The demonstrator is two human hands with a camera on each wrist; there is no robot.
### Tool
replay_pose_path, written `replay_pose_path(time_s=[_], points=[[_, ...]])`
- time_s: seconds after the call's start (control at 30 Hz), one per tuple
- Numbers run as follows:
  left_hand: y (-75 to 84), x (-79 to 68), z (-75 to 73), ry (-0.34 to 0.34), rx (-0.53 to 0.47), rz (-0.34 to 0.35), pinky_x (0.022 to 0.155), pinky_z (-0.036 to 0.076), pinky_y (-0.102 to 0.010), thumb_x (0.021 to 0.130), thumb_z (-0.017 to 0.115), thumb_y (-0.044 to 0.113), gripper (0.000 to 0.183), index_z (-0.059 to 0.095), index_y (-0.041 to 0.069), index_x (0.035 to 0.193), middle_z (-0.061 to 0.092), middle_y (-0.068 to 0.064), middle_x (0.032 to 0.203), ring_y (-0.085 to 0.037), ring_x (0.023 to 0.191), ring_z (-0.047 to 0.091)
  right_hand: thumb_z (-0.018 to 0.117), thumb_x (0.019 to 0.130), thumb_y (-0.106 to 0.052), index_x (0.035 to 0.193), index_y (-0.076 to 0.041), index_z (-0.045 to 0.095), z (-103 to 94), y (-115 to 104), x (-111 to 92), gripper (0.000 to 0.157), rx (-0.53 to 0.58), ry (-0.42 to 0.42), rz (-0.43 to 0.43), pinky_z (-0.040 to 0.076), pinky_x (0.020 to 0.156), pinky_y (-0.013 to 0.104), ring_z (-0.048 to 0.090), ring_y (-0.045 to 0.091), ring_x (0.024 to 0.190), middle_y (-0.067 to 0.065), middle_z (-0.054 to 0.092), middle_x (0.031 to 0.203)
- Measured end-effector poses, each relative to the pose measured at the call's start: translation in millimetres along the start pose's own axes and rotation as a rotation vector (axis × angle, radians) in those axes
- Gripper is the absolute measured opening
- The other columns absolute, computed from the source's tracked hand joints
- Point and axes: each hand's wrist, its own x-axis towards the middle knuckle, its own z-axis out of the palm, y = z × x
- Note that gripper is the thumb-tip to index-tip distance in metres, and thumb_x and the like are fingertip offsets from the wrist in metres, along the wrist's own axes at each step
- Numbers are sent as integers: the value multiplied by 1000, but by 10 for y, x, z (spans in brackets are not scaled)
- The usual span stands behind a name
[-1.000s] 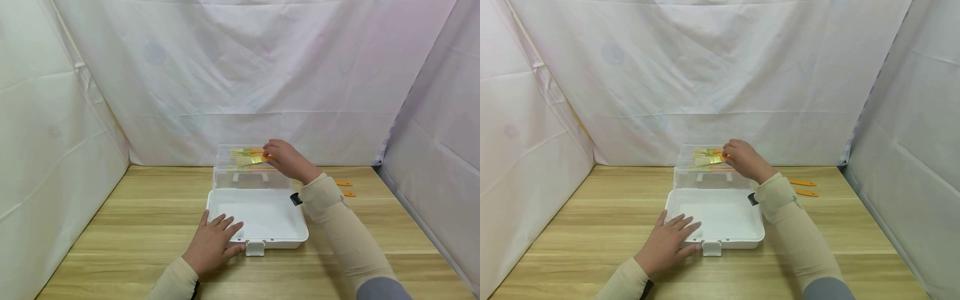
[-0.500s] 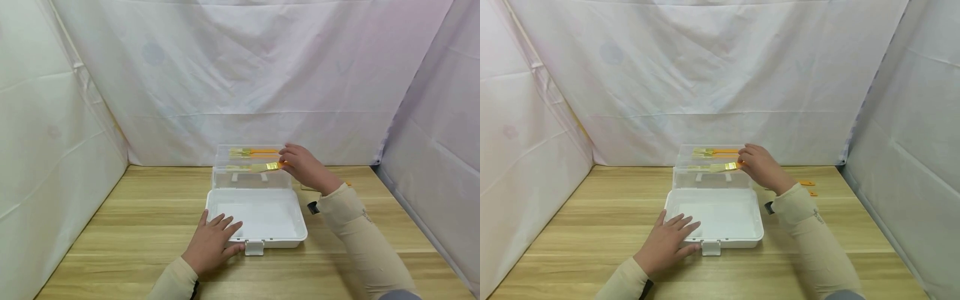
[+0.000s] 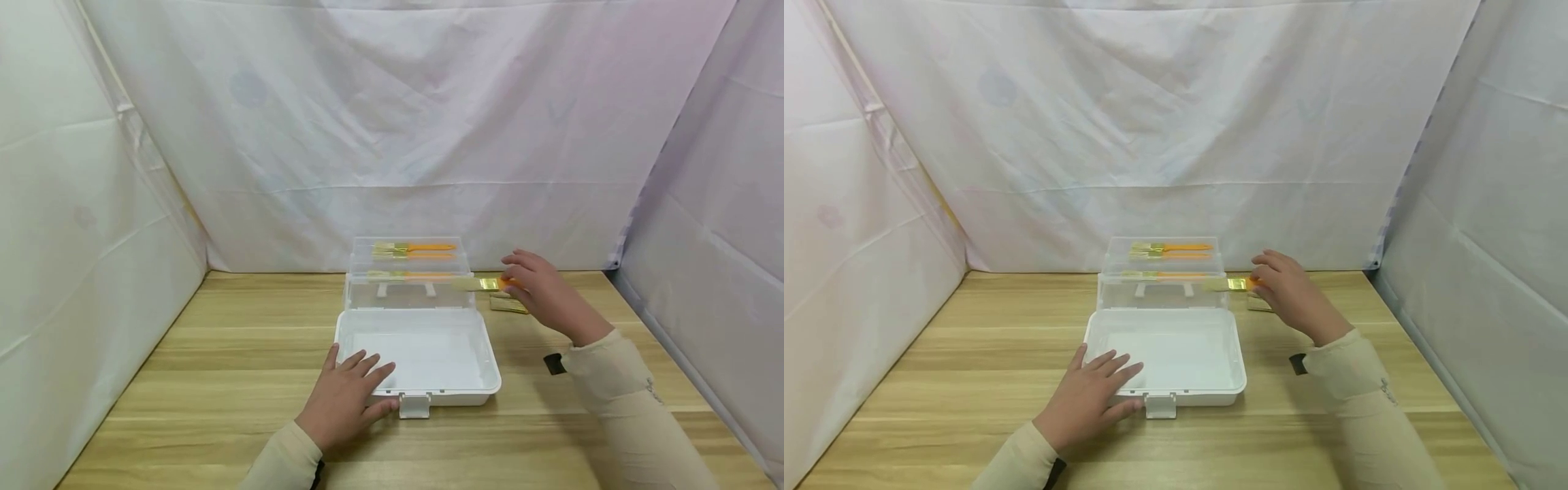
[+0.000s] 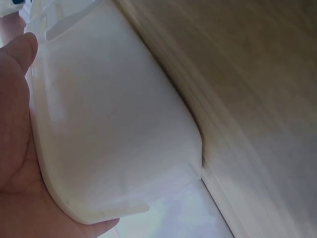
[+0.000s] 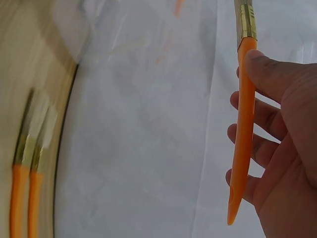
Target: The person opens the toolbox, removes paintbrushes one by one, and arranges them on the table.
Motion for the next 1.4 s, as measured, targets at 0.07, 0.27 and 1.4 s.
replay_pose_path(time_s=[0.07, 0.27, 1.4], points=[[-4, 0, 3, 1, 2, 1, 103, 12, -61, 87, 35, 67, 62, 51, 29, 132, 53, -3, 131, -27, 124, 44, 69, 81, -4, 93, -4, 63, -7, 52, -91, 14, -13, 2, 19, 32, 97, 55, 36, 41, 124, 17, 53, 119], [-9, -1, 9, 11, 2, 1, 103, 12, -61, 86, 35, 67, 62, 51, 29, 132, 53, -2, 131, -26, 124, 44, 70, 78, -1, 92, -3, 63, 24, 209, -310, 16, -51, 8, 59, 34, 94, 55, 38, 42, 121, 19, 52, 120], [-14, -4, 22, 35, 4, 13, 103, 13, -61, 86, 36, 67, 61, 52, 29, 131, 54, -2, 130, -26, 123, 46, 65, 84, -6, 89, -6, 63, 511, 944, -826, 6, 6, -256, 204, 37, 89, 56, 48, 42, 106, 25, 52, 116]])
